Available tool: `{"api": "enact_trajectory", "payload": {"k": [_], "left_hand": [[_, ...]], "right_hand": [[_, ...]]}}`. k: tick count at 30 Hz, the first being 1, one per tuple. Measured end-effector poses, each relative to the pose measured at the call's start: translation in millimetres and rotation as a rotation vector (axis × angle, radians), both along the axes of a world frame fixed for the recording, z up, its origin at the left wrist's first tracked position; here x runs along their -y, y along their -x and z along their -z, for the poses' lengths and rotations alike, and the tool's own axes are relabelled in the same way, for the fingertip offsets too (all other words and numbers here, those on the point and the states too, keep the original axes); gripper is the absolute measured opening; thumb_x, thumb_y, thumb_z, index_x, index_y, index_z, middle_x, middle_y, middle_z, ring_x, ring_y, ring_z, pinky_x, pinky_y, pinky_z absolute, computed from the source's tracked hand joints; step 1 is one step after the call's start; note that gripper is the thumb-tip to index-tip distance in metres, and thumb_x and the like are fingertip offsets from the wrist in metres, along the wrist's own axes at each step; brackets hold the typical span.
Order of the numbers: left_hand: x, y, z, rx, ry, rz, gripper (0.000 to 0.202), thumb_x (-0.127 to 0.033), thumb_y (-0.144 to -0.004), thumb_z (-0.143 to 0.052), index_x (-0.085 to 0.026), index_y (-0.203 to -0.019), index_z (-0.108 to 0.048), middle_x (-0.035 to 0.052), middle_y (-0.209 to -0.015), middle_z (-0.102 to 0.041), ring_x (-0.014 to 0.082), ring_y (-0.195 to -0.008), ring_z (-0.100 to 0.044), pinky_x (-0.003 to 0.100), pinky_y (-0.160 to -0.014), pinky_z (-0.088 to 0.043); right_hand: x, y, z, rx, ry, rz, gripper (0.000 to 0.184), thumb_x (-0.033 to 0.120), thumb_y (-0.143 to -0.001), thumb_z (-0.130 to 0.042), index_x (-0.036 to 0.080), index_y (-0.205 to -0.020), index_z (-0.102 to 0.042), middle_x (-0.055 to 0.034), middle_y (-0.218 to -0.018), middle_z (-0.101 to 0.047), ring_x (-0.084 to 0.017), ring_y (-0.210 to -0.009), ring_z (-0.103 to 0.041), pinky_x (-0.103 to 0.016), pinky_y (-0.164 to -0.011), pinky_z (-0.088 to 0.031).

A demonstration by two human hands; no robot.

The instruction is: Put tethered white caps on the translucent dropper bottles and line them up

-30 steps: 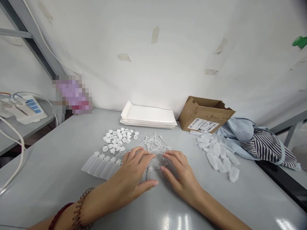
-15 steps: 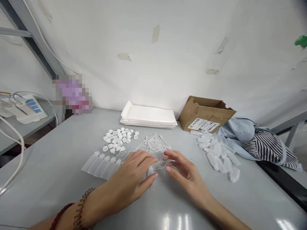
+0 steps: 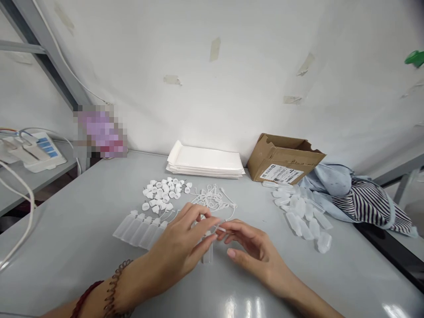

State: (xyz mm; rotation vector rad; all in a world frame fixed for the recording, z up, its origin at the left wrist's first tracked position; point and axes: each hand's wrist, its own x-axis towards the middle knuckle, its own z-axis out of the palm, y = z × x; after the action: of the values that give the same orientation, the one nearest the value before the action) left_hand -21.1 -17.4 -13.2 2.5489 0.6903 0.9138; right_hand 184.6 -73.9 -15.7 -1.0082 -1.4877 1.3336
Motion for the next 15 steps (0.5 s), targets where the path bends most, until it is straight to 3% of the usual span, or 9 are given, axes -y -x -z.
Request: {"api": "enact_trajectory", "payload": {"k": [2, 5, 11, 13, 15], "left_hand": [[-1.3, 0.0, -0.3, -0.012, -0.026, 0.066, 0.027, -0.006, -0.093, -0.047, -0.017, -0.117, -0.054, 0.0084, -0.112, -0.057, 0.0201, -0.095, -0.047, 0.032, -0.081, -0.044], [-2.7, -1.0, 0.3, 0.034, -0.027, 0.124, 0.023, -0.004, -0.094, -0.046, -0.016, -0.11, -0.057, 0.0052, -0.096, -0.064, 0.0192, -0.087, -0.046, 0.03, -0.076, -0.044], [-3.8, -2.1, 0.5, 0.111, -0.119, 0.04, 0.019, -0.006, -0.092, -0.051, -0.019, -0.097, -0.064, 0.0031, -0.084, -0.064, 0.0192, -0.081, -0.044, 0.032, -0.071, -0.041], [-4.2, -1.8, 0.3, 0.124, -0.16, -0.003, 0.019, -0.006, -0.091, -0.053, -0.02, -0.096, -0.065, 0.0028, -0.083, -0.064, 0.0198, -0.082, -0.044, 0.033, -0.072, -0.04], [-4.3, -1.2, 0.3, 0.134, -0.182, -0.041, 0.019, -0.006, -0.09, -0.055, -0.02, -0.095, -0.066, 0.0024, -0.082, -0.064, 0.0203, -0.083, -0.045, 0.034, -0.073, -0.04]], "right_hand": [[1.1, 0.3, -1.4, 0.049, -0.077, -0.017, 0.035, 0.02, -0.086, -0.062, 0.03, -0.119, -0.06, -0.0041, -0.108, -0.063, -0.017, -0.101, -0.059, -0.038, -0.094, -0.047], [2.1, 0.8, -5.9, 0.129, -0.17, -0.027, 0.038, 0.015, -0.085, -0.06, 0.029, -0.119, -0.06, -0.0045, -0.107, -0.064, -0.017, -0.1, -0.06, -0.037, -0.091, -0.048], [-0.4, -3.2, -12.2, 0.278, -0.319, -0.003, 0.028, 0.017, -0.085, -0.06, 0.023, -0.112, -0.064, -0.0061, -0.102, -0.067, -0.018, -0.095, -0.063, -0.035, -0.086, -0.052], [-7.8, -13.5, -8.3, 0.394, -0.412, 0.07, 0.023, 0.021, -0.087, -0.058, 0.022, -0.11, -0.063, -0.0065, -0.1, -0.069, -0.019, -0.093, -0.065, -0.033, -0.083, -0.054], [-20.0, -32.1, -1.1, 0.631, -0.558, 0.234, 0.019, 0.025, -0.091, -0.053, 0.021, -0.107, -0.062, -0.0077, -0.099, -0.069, -0.019, -0.092, -0.066, -0.031, -0.08, -0.055]]}}
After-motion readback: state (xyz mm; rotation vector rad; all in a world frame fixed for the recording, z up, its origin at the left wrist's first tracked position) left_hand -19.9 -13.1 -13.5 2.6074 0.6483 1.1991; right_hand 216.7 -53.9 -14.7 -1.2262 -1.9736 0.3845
